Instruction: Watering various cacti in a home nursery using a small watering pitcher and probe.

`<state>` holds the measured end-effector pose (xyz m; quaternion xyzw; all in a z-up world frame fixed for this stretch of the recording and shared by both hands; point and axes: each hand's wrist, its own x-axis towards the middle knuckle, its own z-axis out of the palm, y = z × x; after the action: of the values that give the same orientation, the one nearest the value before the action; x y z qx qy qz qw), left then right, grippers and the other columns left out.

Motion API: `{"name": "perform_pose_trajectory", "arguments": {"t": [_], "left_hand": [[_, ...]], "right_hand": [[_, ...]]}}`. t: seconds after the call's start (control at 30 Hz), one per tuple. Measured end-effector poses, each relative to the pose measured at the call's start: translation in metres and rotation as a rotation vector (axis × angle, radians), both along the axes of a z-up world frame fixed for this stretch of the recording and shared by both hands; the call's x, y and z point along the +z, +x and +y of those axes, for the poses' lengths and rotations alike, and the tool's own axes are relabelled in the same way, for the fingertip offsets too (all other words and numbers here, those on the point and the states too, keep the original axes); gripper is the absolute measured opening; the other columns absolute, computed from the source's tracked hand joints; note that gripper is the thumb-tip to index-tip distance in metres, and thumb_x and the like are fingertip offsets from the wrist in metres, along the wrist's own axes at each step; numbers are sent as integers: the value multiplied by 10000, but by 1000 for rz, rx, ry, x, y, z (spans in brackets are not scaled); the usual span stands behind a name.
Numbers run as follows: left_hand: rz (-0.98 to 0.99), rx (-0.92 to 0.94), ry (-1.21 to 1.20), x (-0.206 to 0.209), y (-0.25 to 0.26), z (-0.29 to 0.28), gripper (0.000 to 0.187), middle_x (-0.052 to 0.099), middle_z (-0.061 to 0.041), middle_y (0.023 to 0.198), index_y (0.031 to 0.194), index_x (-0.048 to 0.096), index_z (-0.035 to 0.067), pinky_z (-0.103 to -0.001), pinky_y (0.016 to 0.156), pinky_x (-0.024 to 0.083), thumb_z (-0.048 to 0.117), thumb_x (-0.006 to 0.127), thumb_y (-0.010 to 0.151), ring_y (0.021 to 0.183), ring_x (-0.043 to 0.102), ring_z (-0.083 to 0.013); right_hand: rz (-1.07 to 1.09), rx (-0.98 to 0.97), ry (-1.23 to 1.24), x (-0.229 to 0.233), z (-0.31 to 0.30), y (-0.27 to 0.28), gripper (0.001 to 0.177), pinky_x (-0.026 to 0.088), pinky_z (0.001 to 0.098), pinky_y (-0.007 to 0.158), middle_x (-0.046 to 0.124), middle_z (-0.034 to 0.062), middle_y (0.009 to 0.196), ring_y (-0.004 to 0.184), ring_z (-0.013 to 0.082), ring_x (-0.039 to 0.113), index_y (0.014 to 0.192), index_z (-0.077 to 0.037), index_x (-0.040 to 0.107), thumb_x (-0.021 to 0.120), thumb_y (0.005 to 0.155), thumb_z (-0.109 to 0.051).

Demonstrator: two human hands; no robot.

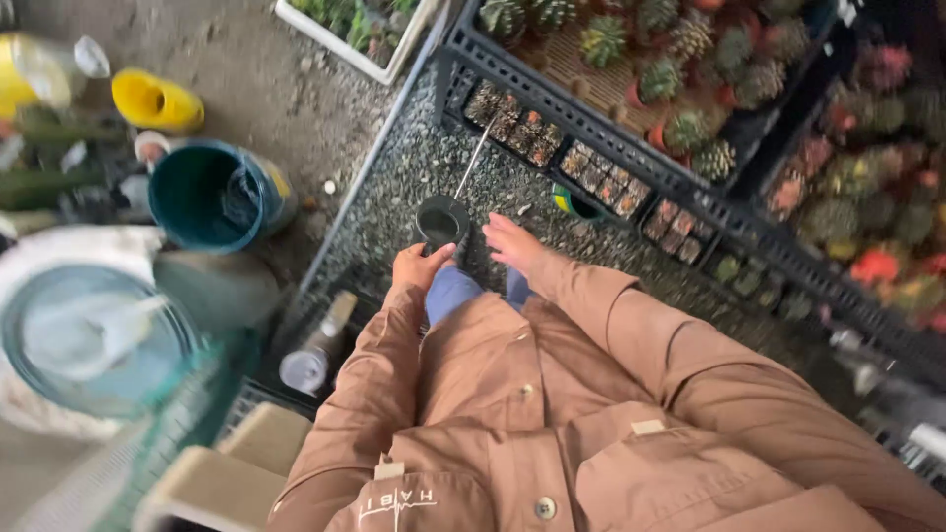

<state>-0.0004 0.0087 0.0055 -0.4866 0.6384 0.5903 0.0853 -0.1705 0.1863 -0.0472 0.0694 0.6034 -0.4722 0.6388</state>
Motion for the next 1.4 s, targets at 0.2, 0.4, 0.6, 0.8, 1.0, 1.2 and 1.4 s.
{"name": "perform_pose_trajectory", "arguments": {"t": [0.2, 0.4, 0.6, 0.8, 1.0, 1.2, 1.4], "left_hand": [[-147, 66, -103, -13, -5, 52, 597, 730, -96, 748, 946, 783, 14, -374, 679, 530, 577, 845, 760, 674, 672, -179], [-99, 204, -101, -22, -25, 83, 577, 739, -75, 733, 965, 790, 57, -371, 659, 526, 589, 823, 744, 656, 656, -160], [-101, 257, -82, -30, -40, 90, 558, 716, -81, 722, 908, 794, 25, -383, 620, 512, 564, 837, 771, 645, 604, -144], [-86, 268, -96, -10, -51, 84, 507, 753, -45, 733, 935, 808, 66, -335, 638, 531, 541, 841, 759, 655, 662, -101], [21, 336, -100, -11, -54, 83, 491, 768, -31, 744, 942, 817, 94, -339, 634, 541, 541, 836, 738, 662, 669, -97], [-113, 217, -119, -12, -69, 75, 609, 758, -132, 751, 873, 779, 46, -400, 642, 549, 635, 799, 720, 670, 723, -223], [-38, 126, -201, -30, -82, 69, 661, 756, -172, 814, 872, 769, 36, -429, 693, 560, 676, 788, 712, 756, 743, -318]], "right_hand": [[-135, -16, -92, -6, 8, -7, 647, 338, 531, 1159, 323, 26, 1652, 1475, 288, 361, 1615, -164, 274, 497, 1035, -347], [-195, -28, -146, -37, 27, -22, 555, 416, 474, 1081, 467, 3, 1554, 1373, 201, 482, 1580, -193, 368, 497, 1055, -318], [-175, -45, -171, -17, 26, -32, 569, 424, 446, 1077, 460, -9, 1560, 1368, 185, 491, 1598, -182, 344, 472, 1062, -324], [-195, -96, -227, -3, 17, -35, 564, 419, 436, 1066, 434, -8, 1599, 1386, 184, 482, 1602, -185, 327, 455, 1072, -330], [-178, -83, -231, -2, 14, -39, 566, 421, 439, 1066, 434, 1, 1603, 1398, 182, 480, 1605, -182, 320, 448, 1077, -340], [-93, -95, -226, 0, 16, -49, 566, 408, 466, 1112, 442, 22, 1596, 1409, 202, 475, 1615, -176, 312, 452, 1092, -339], [-49, -94, -233, 36, 7, -56, 547, 385, 470, 1138, 446, 2, 1590, 1403, 205, 469, 1620, -189, 318, 393, 1100, -344]]}}
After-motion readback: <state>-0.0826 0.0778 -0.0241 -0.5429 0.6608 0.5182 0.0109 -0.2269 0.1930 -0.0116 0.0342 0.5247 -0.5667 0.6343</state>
